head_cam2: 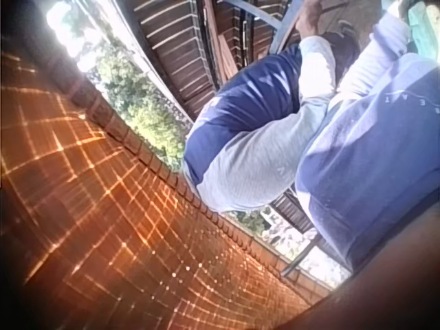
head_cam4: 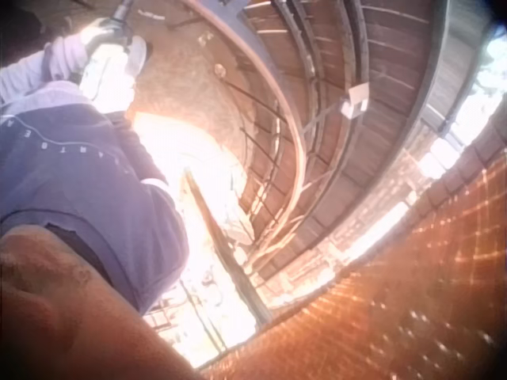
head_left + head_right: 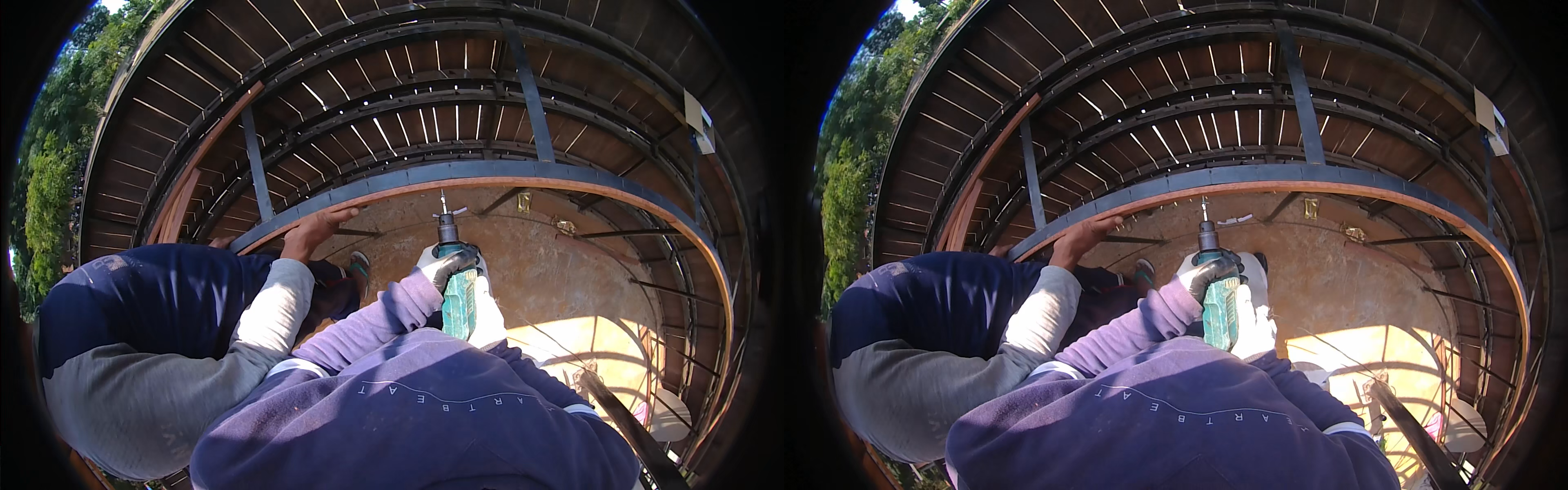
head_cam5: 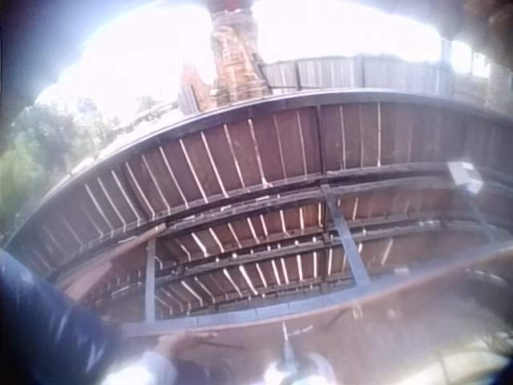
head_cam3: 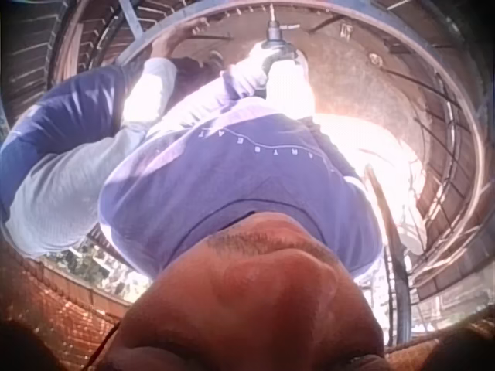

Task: The person uses a power drill to drive screws into a curved metal handrail and its supporting frame while another person holds the beam in place. The person picks up screws from a box and drills them at intervals along the structure.

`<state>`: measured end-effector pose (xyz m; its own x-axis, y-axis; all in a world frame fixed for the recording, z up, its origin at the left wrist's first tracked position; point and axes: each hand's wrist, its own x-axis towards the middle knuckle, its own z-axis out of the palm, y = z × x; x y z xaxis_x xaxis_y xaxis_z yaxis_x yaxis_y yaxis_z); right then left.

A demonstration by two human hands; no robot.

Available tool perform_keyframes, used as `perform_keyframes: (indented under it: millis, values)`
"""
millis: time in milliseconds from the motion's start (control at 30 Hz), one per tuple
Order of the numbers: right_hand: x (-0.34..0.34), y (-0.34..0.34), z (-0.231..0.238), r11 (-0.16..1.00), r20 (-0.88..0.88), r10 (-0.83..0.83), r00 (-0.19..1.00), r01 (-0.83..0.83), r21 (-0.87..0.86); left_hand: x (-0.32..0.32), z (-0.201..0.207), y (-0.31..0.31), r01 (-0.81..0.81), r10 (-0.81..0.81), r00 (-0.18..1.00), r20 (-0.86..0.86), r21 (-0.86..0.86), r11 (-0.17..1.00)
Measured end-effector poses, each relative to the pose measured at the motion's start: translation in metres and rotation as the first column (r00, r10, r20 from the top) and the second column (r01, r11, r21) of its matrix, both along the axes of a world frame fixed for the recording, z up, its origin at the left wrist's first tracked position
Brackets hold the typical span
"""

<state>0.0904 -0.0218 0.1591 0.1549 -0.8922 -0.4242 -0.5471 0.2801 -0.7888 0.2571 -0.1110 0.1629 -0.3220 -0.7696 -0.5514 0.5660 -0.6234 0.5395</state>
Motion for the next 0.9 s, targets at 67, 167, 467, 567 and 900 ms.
perform_keyframes:
  millis: [67,167,467,567,900]
  values:
    - [0.003,-0.005,0.012,0.992,0.135,-0.093,0.986,0.08,0.101,0.002,-0.006,0.001,0.015,-0.014,1.0,-0.026,0.015,1.0]
    - [0.009,-0.014,0.026,0.94,0.329,-0.279,0.902,0.186,0.287,0.001,-0.005,-0.002,0.024,-0.024,1.0,-0.009,0.006,1.0]
    - [0.02,-0.027,0.053,0.727,0.491,-0.635,0.597,0.247,0.641,0.0,-0.006,-0.002,0.01,-0.011,0.999,-0.031,-0.023,1.0]
    - [0.022,-0.032,0.059,0.656,0.461,-0.695,0.551,0.224,0.721,0.001,-0.004,-0.004,0.023,-0.023,1.0,0.003,-0.03,0.999]
    - [0.02,-0.004,-0.008,0.943,-0.133,-0.076,0.988,0.029,-0.33,0.005,0.023,-0.007,0.042,-0.041,0.999,0.014,-0.075,0.996]
